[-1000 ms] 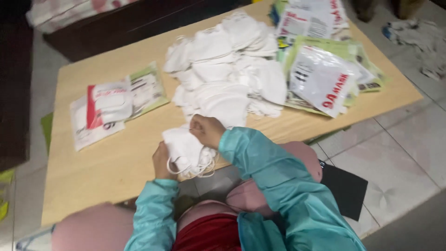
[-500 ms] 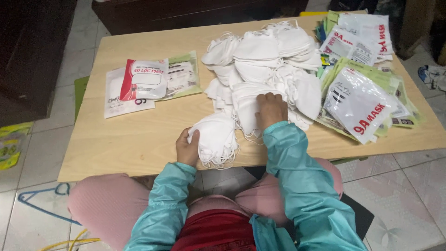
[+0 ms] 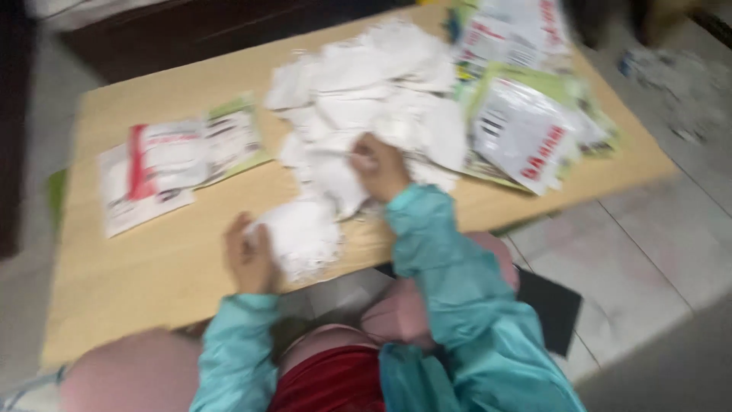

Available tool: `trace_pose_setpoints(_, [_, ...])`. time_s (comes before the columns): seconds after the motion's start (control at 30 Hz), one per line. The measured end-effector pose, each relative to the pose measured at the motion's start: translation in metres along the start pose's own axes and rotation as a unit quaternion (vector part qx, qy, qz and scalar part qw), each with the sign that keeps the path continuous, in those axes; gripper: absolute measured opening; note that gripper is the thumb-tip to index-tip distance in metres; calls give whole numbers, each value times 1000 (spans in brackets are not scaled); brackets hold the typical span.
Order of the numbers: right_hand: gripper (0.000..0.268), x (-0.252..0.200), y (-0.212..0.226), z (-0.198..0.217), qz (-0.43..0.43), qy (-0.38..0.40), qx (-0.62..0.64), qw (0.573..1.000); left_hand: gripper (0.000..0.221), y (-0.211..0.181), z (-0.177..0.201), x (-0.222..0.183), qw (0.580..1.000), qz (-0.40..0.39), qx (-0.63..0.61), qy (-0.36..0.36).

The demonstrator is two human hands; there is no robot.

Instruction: The person is sorting through a large pile of white face masks, picking them up one by one and stacking them neatly on a wooden table.

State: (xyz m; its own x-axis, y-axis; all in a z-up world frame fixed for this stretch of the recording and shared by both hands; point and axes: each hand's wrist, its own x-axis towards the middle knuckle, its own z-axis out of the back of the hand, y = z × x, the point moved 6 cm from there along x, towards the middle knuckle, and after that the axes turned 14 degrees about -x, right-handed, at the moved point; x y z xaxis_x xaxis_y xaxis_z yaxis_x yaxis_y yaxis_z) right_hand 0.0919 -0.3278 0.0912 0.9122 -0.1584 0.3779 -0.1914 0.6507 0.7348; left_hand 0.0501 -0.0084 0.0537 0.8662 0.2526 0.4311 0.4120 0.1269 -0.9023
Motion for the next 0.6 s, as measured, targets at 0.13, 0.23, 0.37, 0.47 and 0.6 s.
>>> trace_pose_setpoints(0.13, [23, -14, 16, -40, 63, -17, 150, 987, 27, -10, 8, 7, 991, 83, 74, 78])
trace_pose_setpoints(0.23, [22, -31, 45, -81, 80, 81, 208, 971, 20, -2, 11, 5, 984, 130, -38, 119])
trace_pose_setpoints(0.37, [10, -46, 56, -133, 48, 125, 68, 989, 47, -11, -15, -7, 934, 265, -212, 113])
trace_pose_setpoints(0.47, [12, -46, 59, -145, 53, 118, 51, 990, 50, 1, -7, -7, 954, 208, -160, 146])
trace_pose_setpoints(0.6, [15, -43, 66, -120, 49, 102, 43, 993, 47, -30, -18, -13, 978, 68, -58, 190])
